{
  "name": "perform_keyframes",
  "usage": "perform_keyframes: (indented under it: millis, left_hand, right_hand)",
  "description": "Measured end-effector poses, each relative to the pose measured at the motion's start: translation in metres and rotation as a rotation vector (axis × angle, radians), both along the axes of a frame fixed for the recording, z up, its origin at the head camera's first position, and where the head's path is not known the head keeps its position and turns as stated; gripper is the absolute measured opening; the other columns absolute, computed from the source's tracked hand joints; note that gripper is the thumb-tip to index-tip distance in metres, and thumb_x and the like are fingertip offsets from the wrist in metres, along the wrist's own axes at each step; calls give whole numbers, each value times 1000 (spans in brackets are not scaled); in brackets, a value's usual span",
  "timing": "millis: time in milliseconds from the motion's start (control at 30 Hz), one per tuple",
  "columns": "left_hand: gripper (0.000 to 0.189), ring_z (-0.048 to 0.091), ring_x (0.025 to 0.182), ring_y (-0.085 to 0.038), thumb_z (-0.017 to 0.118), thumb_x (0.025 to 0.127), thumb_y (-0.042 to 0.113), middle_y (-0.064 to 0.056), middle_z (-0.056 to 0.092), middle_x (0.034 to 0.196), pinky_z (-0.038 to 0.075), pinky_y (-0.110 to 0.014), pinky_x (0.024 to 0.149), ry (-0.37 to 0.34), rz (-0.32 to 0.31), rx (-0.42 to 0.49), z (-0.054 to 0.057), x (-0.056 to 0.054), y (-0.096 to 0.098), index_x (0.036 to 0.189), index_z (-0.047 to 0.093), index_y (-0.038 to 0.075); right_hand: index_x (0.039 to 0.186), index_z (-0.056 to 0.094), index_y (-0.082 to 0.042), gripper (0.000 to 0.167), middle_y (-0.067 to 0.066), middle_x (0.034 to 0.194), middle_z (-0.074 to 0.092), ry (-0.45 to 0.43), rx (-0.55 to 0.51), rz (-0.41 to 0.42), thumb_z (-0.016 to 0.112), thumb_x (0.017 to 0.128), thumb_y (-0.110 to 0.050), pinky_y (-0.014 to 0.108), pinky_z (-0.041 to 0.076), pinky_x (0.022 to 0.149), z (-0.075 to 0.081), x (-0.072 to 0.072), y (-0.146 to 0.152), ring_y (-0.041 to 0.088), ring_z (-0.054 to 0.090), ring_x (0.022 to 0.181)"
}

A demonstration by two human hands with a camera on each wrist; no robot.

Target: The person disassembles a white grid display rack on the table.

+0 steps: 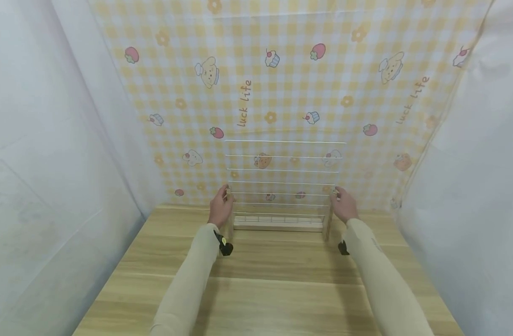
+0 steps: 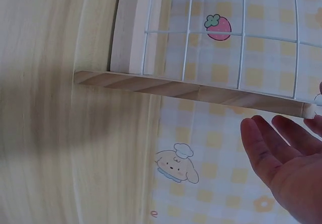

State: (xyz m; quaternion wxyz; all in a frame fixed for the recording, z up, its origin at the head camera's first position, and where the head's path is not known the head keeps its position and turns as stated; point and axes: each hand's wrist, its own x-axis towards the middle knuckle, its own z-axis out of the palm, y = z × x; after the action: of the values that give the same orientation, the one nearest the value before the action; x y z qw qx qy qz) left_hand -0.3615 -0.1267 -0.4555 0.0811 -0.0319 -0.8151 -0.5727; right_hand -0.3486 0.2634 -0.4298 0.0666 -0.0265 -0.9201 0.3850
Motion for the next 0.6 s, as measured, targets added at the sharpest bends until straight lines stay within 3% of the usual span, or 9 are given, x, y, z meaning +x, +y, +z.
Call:
perform_keyframes:
  millis: [200, 600]
  left_hand:
    - [57, 42, 145, -40, 44, 105, 21, -23, 38, 158, 40, -51, 118, -13, 10, -11, 1, -2, 0, 157, 29, 7]
    - [54, 43, 145, -39, 42, 106, 22, -20, 36, 161, 40, -52, 118, 0, 30, -11, -2, -1, 3, 157, 30, 9]
  right_hand:
    - [156, 27, 1, 55, 35, 150, 42, -33, -22, -31, 33, 107, -24, 60, 40, 115, -4, -3, 0, 50, 43, 139]
    - [154, 38, -8, 49, 30, 149, 47, -2, -63, -89, 39, 108, -25, 58, 43, 113, -15, -11, 6, 46, 47, 138]
